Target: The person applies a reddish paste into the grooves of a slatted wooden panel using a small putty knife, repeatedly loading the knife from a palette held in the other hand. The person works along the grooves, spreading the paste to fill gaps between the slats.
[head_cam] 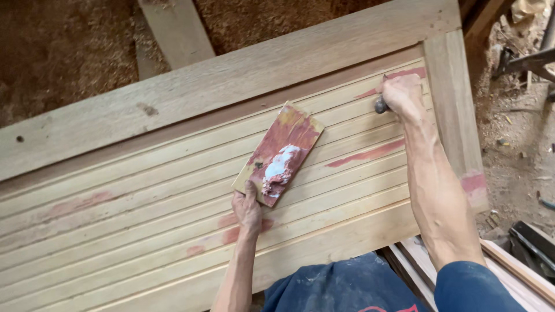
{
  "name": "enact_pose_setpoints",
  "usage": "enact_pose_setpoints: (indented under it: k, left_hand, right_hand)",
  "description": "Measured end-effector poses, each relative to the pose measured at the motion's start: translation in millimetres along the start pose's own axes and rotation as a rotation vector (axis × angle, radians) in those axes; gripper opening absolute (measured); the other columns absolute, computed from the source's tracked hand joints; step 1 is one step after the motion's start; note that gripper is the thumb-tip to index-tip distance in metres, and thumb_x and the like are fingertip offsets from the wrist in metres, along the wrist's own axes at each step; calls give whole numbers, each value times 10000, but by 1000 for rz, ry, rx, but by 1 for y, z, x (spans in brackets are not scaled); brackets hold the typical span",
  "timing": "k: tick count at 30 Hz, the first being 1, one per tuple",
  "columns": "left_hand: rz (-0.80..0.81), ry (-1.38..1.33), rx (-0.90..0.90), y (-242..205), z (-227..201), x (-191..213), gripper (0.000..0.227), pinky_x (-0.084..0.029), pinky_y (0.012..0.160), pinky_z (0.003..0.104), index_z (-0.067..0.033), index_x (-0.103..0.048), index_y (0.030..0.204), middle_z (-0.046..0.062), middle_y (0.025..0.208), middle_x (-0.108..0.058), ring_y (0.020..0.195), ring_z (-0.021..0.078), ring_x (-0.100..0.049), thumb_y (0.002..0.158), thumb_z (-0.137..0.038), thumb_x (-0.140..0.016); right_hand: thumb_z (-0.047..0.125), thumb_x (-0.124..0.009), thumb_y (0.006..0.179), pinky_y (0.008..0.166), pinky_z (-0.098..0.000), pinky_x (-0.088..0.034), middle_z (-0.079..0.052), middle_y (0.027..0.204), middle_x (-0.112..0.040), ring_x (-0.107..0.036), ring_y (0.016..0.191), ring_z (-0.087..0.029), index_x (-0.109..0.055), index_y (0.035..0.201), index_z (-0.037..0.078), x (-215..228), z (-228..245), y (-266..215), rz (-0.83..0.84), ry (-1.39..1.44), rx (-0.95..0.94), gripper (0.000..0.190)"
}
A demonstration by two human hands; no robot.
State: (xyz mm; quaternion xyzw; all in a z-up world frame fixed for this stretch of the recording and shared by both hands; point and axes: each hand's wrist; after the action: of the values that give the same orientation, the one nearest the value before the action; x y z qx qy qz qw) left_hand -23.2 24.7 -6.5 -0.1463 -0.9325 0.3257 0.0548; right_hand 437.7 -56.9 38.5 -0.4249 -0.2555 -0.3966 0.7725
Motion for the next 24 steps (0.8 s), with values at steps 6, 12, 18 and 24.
enact_pose_setpoints:
  k: [6,12,18,24]
  left_hand:
    - [72,-215,-20,3,3,0,561,-522,860,289,-8,-616,1273,41,1115,-711,971,117,-625,942,-456,-683]
    - [142,-311,108,-16,-17,-18,691,-546,809,322,90,-625,1282,74,1116,-717,946,156,-650,925,-499,-682]
    - [186,-491,81,-55,-55,-24,679,-569,837,324,48,-566,1348,82,1188,-711,1008,151,-686,965,-511,-605]
    - [228,-568,67,-90,-81,-3,629,-594,680,360,68,-554,1354,151,1146,-710,900,211,-718,1009,-457,-571]
  right_hand:
    - [52,-723,959,476,-356,-442,-109,697,-606,-553,585,-211,-718,1065,-121,-25,42,-69,308,347,-127,202]
    - [42,-660,952,674,-262,-630,-147,1139,-661,-703,856,-150,-657,1297,-3,-40,55,-239,183,303,443,348]
    - [13,-767,913,972,-357,-562,-165,1241,-598,-632,1132,-276,-669,1235,-9,-107,36,-334,-195,231,821,338]
    - [-33,-759,888,922,-335,-556,-129,1198,-552,-622,1064,-239,-716,1194,44,-123,21,-369,-165,312,802,319]
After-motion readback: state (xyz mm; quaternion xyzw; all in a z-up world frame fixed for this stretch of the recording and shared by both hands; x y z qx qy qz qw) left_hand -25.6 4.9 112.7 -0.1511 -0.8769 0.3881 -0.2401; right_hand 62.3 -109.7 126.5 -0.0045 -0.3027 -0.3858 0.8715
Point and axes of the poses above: each hand's wrist, its own y-axis towards the middle knuckle, its own x-axis out of the back of the hand, z = x × y
